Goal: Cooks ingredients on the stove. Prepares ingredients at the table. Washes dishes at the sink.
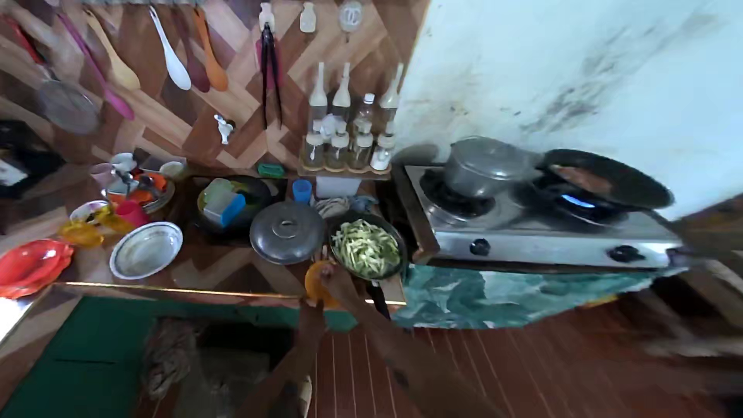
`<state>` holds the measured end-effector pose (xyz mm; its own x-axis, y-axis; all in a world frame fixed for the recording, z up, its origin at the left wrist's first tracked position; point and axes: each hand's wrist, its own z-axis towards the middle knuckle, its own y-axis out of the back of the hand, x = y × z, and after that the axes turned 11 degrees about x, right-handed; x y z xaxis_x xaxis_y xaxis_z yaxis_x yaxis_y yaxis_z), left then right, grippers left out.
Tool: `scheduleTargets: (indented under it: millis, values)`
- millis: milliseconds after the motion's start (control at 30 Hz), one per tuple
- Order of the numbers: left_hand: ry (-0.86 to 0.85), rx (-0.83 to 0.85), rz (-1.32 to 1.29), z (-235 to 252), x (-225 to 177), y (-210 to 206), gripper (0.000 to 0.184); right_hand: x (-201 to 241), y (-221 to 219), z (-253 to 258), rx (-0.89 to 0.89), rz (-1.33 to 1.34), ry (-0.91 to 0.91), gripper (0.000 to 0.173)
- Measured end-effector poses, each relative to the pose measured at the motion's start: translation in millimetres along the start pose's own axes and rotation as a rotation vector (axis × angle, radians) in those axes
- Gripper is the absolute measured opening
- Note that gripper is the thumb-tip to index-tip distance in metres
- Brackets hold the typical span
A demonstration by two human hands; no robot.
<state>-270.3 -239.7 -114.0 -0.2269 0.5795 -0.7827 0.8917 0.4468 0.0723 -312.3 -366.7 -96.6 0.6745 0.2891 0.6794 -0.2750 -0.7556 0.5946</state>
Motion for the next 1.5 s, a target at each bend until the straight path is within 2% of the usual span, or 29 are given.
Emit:
scheduleTargets:
  millis: [100, 200, 267, 367, 467, 600, 733, 833, 900, 967, 1000, 1067, 1167, 1233, 1300, 1367, 1400, 1433, 1500]
  values:
    - [-0.017, 0.041, -0.004, 31, -4, 0, 0.062, 5, 4, 13, 0.179, -0.399, -0.038, 0.042]
    - [0.046, 0.109, -0.147, 30, -11, 9, 0.059, 14, 6, 9, 0.304, -0.498, -0.059, 0.042]
    - [0.117, 0.156, -0.185, 17, -20, 24, 0.058, 23, 13, 2, 0.358, -0.478, 0.022, 0.037]
    - [0.155, 0.175, -0.272, -10, -58, 73, 0.052, 68, 33, 1, 0.378, -0.348, 0.194, 0.031]
    - [0.024, 0.152, -0.305, -17, -106, 142, 0.043, 138, 54, 13, 0.346, -0.371, 0.356, 0.03]
    - [-0.254, 0.11, -0.279, 16, -175, 233, 0.043, 244, 78, 72, 0.362, -0.425, 0.519, 0.029]
    - [-0.304, 0.064, -0.354, 65, -238, 315, 0.043, 347, 88, 155, 0.319, -0.452, 0.55, 0.028]
    - [-0.324, 0.078, -0.399, 111, -265, 370, 0.041, 405, 92, 220, 0.336, -0.543, 0.509, 0.02]
    - [-0.327, 0.089, -0.389, 143, -278, 402, 0.045, 432, 97, 262, 0.179, -0.468, 0.485, 0.02]
    - [-0.306, 0.098, -0.358, 174, -286, 426, 0.048, 453, 105, 305, -0.12, -0.44, 0.372, 0.026]
    - [-0.283, 0.107, -0.344, 188, -287, 434, 0.049, 461, 112, 327, -0.197, -0.451, 0.276, 0.033]
    - [-0.239, 0.118, -0.319, 215, -288, 446, 0.049, 464, 122, 368, -0.196, -0.491, 0.128, 0.037]
    - [-0.195, 0.14, -0.319, 248, -289, 456, 0.049, 466, 127, 396, -0.081, -0.592, 0.11, 0.026]
    - [-0.18, 0.164, -0.347, 264, -290, 460, 0.047, 458, 133, 404, -0.047, -0.753, 0.263, 0.021]
    - [-0.176, 0.186, -0.364, 277, -292, 461, 0.044, 443, 147, 414, -0.015, -0.894, 0.557, 0.023]
    - [-0.187, 0.201, -0.378, 288, -296, 459, 0.044, 432, 152, 422, -0.068, -0.898, 0.744, 0.022]
    - [-0.194, 0.199, -0.383, 292, -297, 458, 0.046, 429, 147, 420, -0.112, -0.843, 0.697, 0.024]
    - [-0.198, 0.202, -0.386, 296, -297, 457, 0.048, 427, 137, 414, -0.185, -0.722, 0.573, 0.03]
    - [-0.222, 0.21, -0.409, 305, -298, 453, 0.049, 435, 128, 401, -0.237, -0.44, 0.205, 0.039]
